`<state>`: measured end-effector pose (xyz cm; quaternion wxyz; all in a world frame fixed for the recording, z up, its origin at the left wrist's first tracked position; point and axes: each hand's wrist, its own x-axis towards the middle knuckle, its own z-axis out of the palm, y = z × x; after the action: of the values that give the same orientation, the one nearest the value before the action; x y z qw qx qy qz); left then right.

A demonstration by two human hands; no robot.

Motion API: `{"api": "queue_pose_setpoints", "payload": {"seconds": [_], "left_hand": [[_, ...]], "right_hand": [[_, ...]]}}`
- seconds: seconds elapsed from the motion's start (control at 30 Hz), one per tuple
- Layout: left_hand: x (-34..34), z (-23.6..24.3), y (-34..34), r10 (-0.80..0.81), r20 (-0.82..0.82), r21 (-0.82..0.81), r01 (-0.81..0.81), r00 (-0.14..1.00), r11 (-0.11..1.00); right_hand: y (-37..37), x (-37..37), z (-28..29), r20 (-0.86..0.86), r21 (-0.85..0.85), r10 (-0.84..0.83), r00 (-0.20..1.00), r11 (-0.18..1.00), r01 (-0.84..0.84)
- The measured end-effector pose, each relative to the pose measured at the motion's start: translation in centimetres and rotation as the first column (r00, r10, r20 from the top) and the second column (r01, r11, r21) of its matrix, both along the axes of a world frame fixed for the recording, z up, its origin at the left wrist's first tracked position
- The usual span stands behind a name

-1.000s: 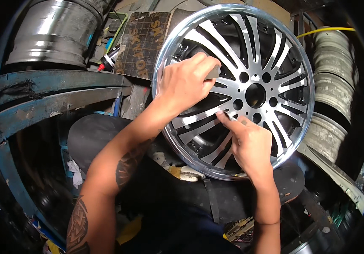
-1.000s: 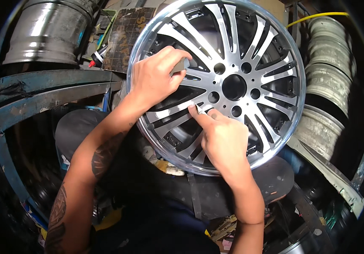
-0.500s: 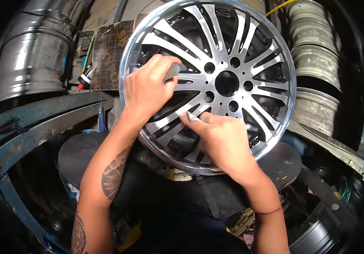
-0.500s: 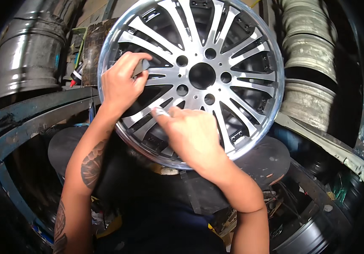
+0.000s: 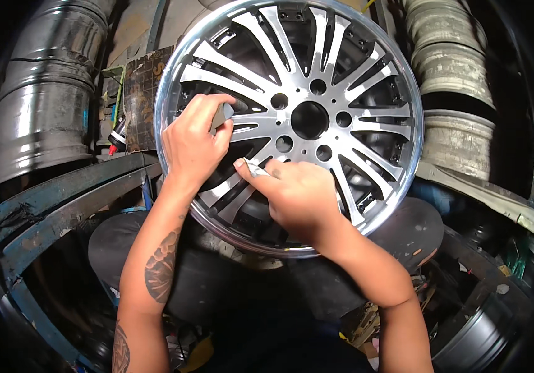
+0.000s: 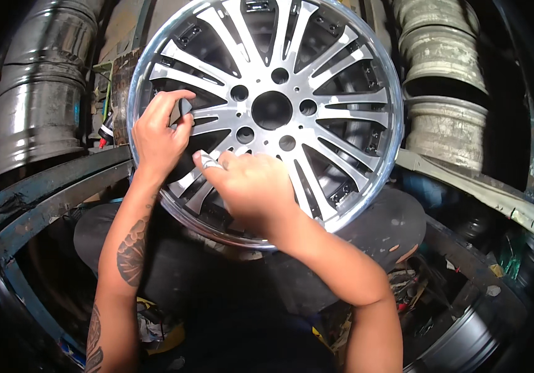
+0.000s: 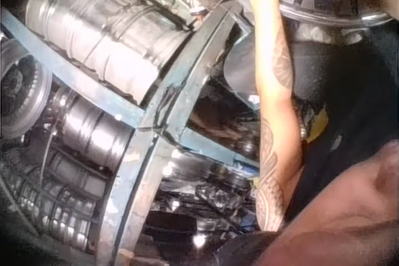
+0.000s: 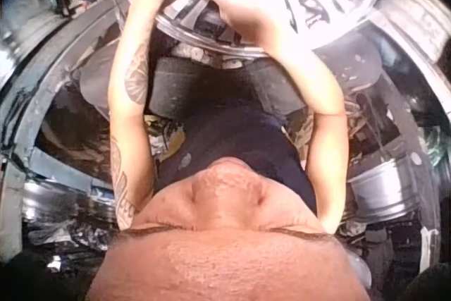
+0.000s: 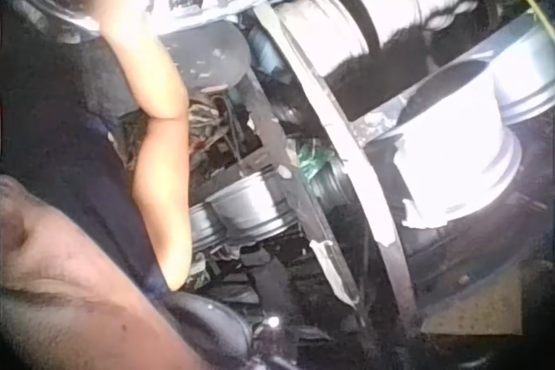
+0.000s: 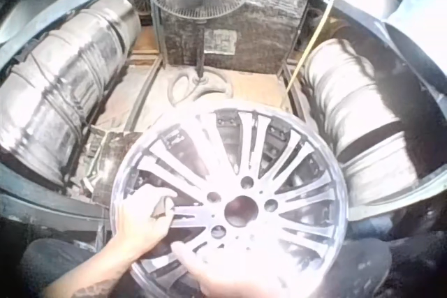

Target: Sanding and applying filler to a car rim to prepare it for painting.

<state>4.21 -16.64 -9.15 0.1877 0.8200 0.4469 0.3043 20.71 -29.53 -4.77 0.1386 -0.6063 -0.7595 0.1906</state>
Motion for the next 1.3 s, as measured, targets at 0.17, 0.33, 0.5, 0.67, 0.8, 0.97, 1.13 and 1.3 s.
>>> {"api": "queue_pose_setpoints", "payload": {"seconds": [0.17, 0.33, 0.5, 0.67, 0.8, 0.97, 1.13, 1.3], "left_hand": [[-0.7, 0.1, -0.1, -0.004, 0.053, -0.027, 0.006, 0.999, 1.000], [-0.3, 1.9, -0.4, -0.034, 0.218, -0.153, 0.068, 0.975, 0.986], [-0.3, 4.5, -1.0, -0.218, 0.026, -0.320, 0.214, 0.976, 0.923], [-0.8, 5.3, -1.8, -0.252, -0.360, -0.334, 0.128, 0.898, 0.934], [-1.1, 5.3, -1.5, -0.207, -0.381, -0.375, 0.054, 0.901, 0.925], [-1.1, 5.3, -1.6, -0.244, -0.317, -0.444, 0.083, 0.916, 0.892], [-1.9, 3.6, -0.8, -0.118, -0.232, -0.339, 0.033, 0.966, 0.940], [-1.5, 3.0, -0.7, -0.111, -0.165, -0.292, 0.059, 0.980, 0.954]], "right_hand": [[-0.6, 1.3, 1.5, -0.007, -0.039, 0.006, 1.000, 0.999, -0.007], [0.8, 3.3, 4.1, -0.445, -0.036, -0.229, 0.866, 0.971, 0.238], [0.2, 3.3, 1.5, -0.733, -0.263, -0.369, 0.572, 0.929, 0.261], [-0.1, 3.6, 1.6, -0.821, -0.448, -0.452, 0.349, 0.889, 0.097], [-0.2, 3.4, 1.4, -0.781, -0.609, -0.623, -0.045, 0.776, -0.165], [-0.6, 2.6, 1.2, -0.732, -0.681, -0.679, 0.051, 0.728, -0.080], [-0.8, 1.3, 0.9, -0.294, 0.036, -0.219, 0.930, 0.970, 0.240], [-0.6, 0.2, 1.3, -0.097, 0.082, -0.066, 0.993, 0.994, 0.074]]}}
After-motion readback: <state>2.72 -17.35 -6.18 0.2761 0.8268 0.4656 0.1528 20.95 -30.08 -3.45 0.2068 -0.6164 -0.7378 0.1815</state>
